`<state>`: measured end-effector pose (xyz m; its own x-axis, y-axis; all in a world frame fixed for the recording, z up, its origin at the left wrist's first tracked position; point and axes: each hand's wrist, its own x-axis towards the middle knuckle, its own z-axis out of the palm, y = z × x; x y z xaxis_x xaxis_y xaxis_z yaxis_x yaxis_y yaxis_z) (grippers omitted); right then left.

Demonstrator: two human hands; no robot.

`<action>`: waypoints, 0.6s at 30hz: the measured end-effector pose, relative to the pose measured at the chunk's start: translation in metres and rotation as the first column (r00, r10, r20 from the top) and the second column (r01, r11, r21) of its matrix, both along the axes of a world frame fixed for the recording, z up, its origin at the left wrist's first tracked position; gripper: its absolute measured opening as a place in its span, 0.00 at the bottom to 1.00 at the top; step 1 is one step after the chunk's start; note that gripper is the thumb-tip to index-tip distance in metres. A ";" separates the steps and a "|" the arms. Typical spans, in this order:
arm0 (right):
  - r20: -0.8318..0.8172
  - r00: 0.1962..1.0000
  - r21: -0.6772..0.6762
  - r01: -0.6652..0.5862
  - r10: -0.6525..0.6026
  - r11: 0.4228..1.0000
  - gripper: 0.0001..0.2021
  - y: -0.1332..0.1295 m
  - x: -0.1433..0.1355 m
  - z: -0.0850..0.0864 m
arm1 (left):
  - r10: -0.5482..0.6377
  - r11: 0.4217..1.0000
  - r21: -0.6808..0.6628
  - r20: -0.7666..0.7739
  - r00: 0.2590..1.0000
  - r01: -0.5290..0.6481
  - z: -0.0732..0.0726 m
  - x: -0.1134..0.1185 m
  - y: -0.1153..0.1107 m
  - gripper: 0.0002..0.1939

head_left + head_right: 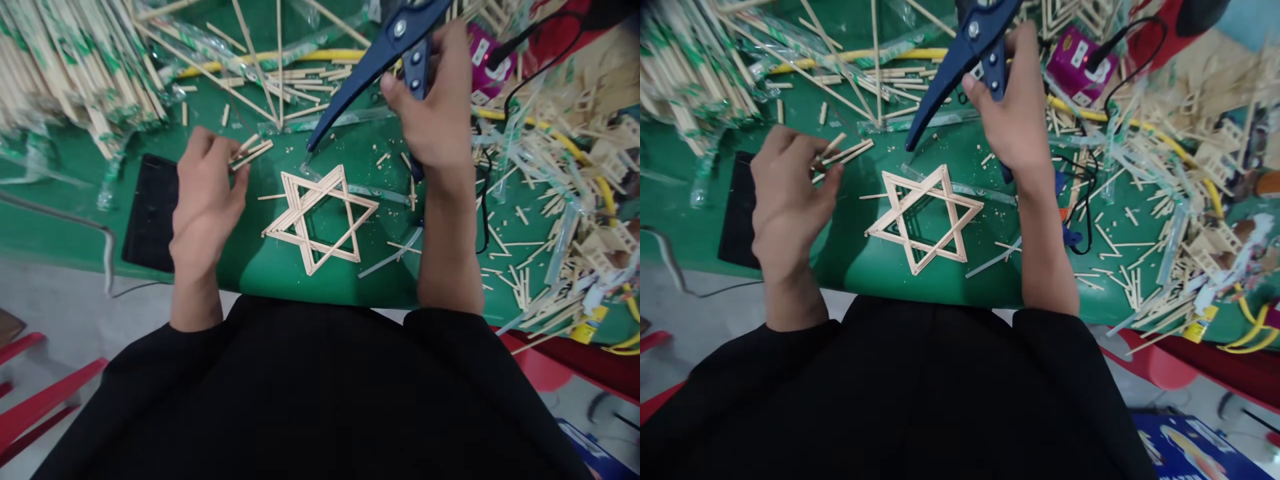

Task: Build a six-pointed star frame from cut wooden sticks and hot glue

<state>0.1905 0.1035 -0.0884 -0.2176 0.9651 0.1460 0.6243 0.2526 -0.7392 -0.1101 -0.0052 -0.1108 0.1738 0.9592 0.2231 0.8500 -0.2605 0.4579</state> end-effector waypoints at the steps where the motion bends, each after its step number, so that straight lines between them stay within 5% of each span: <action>1: 0.017 0.999 0.037 -0.035 0.034 0.999 0.11 -0.009 -0.002 0.015 | 0.047 0.996 -0.074 -0.084 0.995 -0.053 -0.007 -0.003 0.007 0.22; 3: 0.129 0.992 0.085 -0.003 -0.008 0.996 0.14 -0.029 -0.008 0.046 | 0.051 0.977 -0.195 -0.194 0.980 -0.090 -0.018 -0.005 0.020 0.23; 5: 0.311 0.946 0.132 0.055 -0.094 0.990 0.29 -0.049 -0.014 0.074 | 0.010 0.957 -0.278 -0.236 0.972 -0.077 -0.023 0.000 0.030 0.18; 8: 0.454 0.875 0.132 0.121 -0.168 0.984 0.32 -0.066 -0.023 0.095 | -0.019 0.947 -0.319 -0.201 0.979 -0.047 -0.024 0.009 0.039 0.13; 15: 0.348 0.936 0.101 0.017 -0.051 0.995 0.23 -0.044 -0.027 0.063 | 0.004 0.979 -0.199 0.223 0.975 0.042 -0.018 -0.002 0.041 0.15; 18: 0.256 0.964 0.153 0.038 -0.077 0.987 0.20 -0.038 -0.025 0.049 | -0.028 0.997 -0.039 0.583 0.812 0.062 -0.019 -0.006 0.042 0.23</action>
<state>0.1652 0.0656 -0.0396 -0.2115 0.9495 0.2318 0.8066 0.3035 -0.5072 -0.1157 0.0365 -0.1301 0.0710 0.9669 0.2452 0.4084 -0.2524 0.8772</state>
